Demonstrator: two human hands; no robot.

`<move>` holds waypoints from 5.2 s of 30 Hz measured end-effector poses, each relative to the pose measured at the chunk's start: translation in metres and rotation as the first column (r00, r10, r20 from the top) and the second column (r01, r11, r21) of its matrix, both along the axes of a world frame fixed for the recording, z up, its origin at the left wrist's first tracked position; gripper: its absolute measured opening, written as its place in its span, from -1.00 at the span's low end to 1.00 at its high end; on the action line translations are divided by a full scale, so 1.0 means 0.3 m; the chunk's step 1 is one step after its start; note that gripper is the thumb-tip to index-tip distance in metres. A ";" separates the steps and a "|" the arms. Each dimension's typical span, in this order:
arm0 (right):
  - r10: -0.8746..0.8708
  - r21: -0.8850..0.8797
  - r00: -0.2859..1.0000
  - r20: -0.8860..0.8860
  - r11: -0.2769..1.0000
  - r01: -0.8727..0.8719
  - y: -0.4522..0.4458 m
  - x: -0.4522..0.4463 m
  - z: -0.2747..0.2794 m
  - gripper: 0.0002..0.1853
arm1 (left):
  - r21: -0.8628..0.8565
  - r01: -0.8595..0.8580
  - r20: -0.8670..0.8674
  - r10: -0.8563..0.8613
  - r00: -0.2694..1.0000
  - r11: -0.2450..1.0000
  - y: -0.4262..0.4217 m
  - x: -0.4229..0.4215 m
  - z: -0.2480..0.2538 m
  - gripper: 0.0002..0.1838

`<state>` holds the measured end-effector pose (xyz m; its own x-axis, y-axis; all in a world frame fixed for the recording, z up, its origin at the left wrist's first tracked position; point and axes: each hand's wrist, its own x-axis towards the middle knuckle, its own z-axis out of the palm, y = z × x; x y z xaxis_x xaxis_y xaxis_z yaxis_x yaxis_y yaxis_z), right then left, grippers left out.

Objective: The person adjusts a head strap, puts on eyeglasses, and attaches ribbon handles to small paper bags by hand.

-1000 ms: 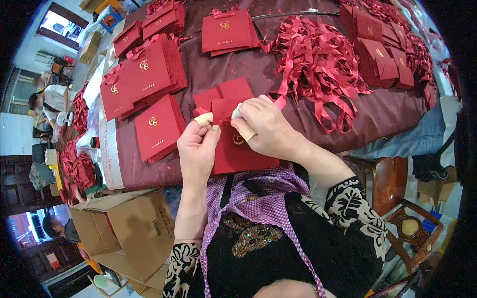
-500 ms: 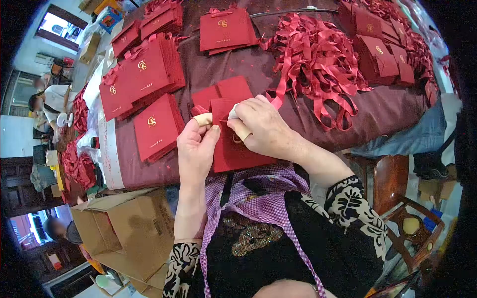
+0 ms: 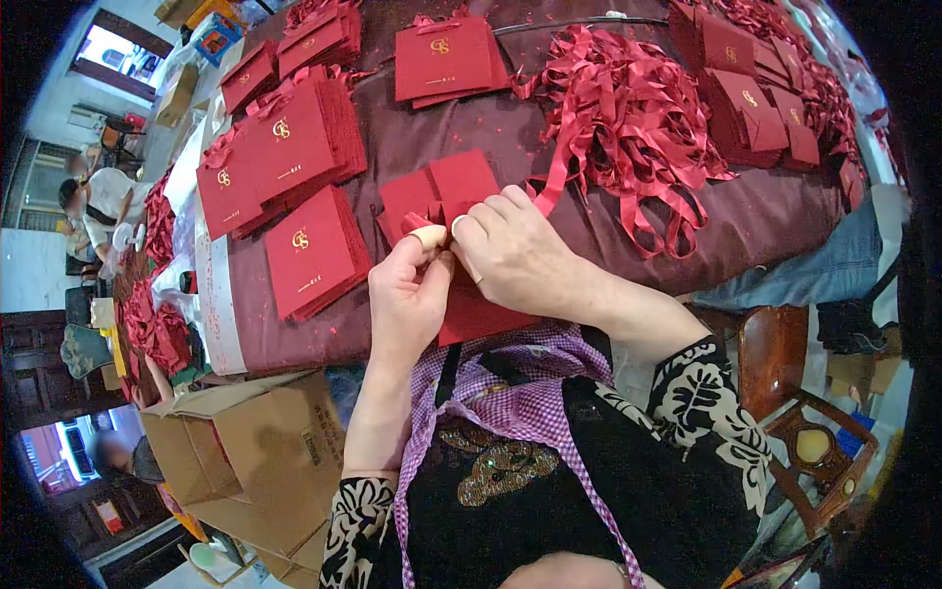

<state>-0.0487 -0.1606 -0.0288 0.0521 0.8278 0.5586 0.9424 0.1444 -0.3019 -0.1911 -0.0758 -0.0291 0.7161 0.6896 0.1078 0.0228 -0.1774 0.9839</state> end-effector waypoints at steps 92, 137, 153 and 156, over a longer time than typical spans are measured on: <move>0.167 -0.105 0.839 -0.518 0.961 -0.256 -0.088 0.063 -0.067 -0.86 | 0.004 0.017 -0.241 -0.015 0.970 1.000 0.113 -0.004 -0.115 -0.78; -0.029 0.115 0.983 -0.179 0.992 0.050 -0.070 -0.033 -0.139 -0.78 | 0.048 0.182 -0.174 -0.171 0.970 0.982 0.065 -0.033 -0.058 -0.64; -0.019 -0.081 0.885 -0.466 0.997 -0.021 -0.065 -0.032 -0.068 -0.86 | 0.142 0.160 -0.217 -0.127 0.968 0.977 0.033 -0.024 -0.048 -0.65; -0.028 -0.114 0.909 -0.415 0.993 -0.022 -0.059 -0.032 -0.076 -0.87 | 0.256 0.141 -0.214 -0.087 0.973 0.956 0.020 -0.012 -0.020 -0.67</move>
